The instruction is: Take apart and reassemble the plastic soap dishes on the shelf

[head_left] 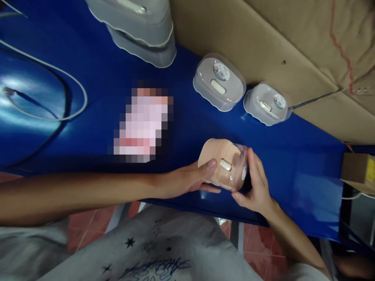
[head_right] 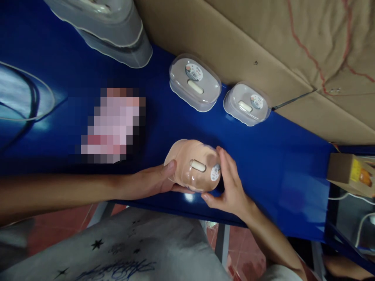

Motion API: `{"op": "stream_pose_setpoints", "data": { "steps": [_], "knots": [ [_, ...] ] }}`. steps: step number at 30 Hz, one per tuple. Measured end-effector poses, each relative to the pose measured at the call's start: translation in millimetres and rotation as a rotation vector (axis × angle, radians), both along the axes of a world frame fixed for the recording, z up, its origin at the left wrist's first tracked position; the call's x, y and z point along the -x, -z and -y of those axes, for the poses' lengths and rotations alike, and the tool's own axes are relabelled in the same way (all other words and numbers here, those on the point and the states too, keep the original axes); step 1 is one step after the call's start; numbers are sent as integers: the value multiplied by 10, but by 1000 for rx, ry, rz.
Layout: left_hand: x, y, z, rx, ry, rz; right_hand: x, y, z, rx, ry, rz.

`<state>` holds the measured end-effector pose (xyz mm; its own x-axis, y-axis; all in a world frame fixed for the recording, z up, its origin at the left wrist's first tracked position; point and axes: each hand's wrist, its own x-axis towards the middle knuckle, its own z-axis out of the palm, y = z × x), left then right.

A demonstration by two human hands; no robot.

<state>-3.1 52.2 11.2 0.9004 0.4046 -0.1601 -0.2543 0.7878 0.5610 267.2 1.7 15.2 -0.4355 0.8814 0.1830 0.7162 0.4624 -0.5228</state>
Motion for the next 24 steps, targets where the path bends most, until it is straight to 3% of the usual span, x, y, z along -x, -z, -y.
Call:
{"op": "stream_pose_setpoints", "data": {
  "steps": [5, 8, 12, 20, 24],
  "knots": [
    [52, -97, 4, -139, 42, 32, 60, -39, 14, -147, -44, 1],
    [72, -147, -41, -341, 58, 13, 86, -66, 20, -252, -61, 10],
    [77, -205, -107, -571, 76, 28, 87, -73, 28, -268, -75, 7],
    [73, -246, -81, -493, 18, -47, 103, 52, 91, -174, -39, 5],
    [44, -218, -15, -305, 55, -27, 111, 63, 114, -152, -4, 52]
  ]
}}
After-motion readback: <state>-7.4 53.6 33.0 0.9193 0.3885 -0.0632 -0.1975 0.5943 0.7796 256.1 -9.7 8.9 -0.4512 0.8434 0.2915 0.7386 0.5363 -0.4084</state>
